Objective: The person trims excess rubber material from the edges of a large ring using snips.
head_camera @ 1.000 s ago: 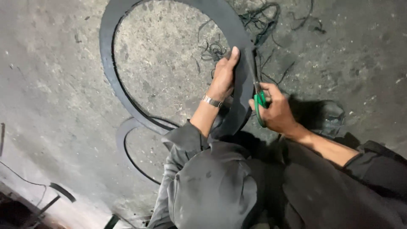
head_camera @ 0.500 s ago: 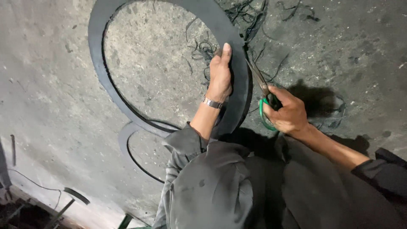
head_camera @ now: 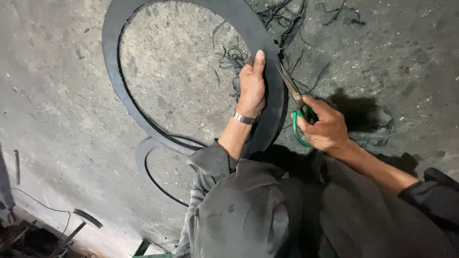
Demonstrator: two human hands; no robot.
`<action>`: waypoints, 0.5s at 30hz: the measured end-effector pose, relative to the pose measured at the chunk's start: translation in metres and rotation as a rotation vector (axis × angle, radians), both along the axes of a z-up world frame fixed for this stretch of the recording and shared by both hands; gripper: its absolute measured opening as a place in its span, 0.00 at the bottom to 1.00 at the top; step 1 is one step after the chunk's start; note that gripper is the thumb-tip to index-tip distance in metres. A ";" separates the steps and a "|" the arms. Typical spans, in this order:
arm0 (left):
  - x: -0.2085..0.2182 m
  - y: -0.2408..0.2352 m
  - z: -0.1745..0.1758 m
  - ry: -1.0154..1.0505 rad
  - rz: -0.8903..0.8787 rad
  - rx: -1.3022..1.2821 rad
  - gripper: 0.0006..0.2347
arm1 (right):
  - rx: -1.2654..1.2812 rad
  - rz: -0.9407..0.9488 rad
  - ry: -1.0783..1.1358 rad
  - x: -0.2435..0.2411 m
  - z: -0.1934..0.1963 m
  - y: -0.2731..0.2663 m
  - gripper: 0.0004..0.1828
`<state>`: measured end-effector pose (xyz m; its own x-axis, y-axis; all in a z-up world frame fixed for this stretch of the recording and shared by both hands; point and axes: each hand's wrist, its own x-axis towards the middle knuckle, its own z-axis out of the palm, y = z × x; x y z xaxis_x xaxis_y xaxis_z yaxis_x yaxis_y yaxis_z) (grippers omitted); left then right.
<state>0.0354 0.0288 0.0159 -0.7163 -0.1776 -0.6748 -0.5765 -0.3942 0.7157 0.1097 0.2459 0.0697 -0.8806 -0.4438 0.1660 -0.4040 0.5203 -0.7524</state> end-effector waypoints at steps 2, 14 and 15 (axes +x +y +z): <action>0.001 0.000 0.000 -0.019 0.002 0.001 0.17 | -0.021 -0.069 -0.185 0.001 -0.001 -0.003 0.16; -0.008 0.002 0.013 -0.055 -0.004 0.026 0.16 | 0.008 -0.202 -0.467 -0.034 0.000 -0.018 0.27; -0.006 0.000 0.011 -0.057 -0.002 0.027 0.16 | 0.009 -0.199 -0.470 -0.035 -0.001 -0.018 0.27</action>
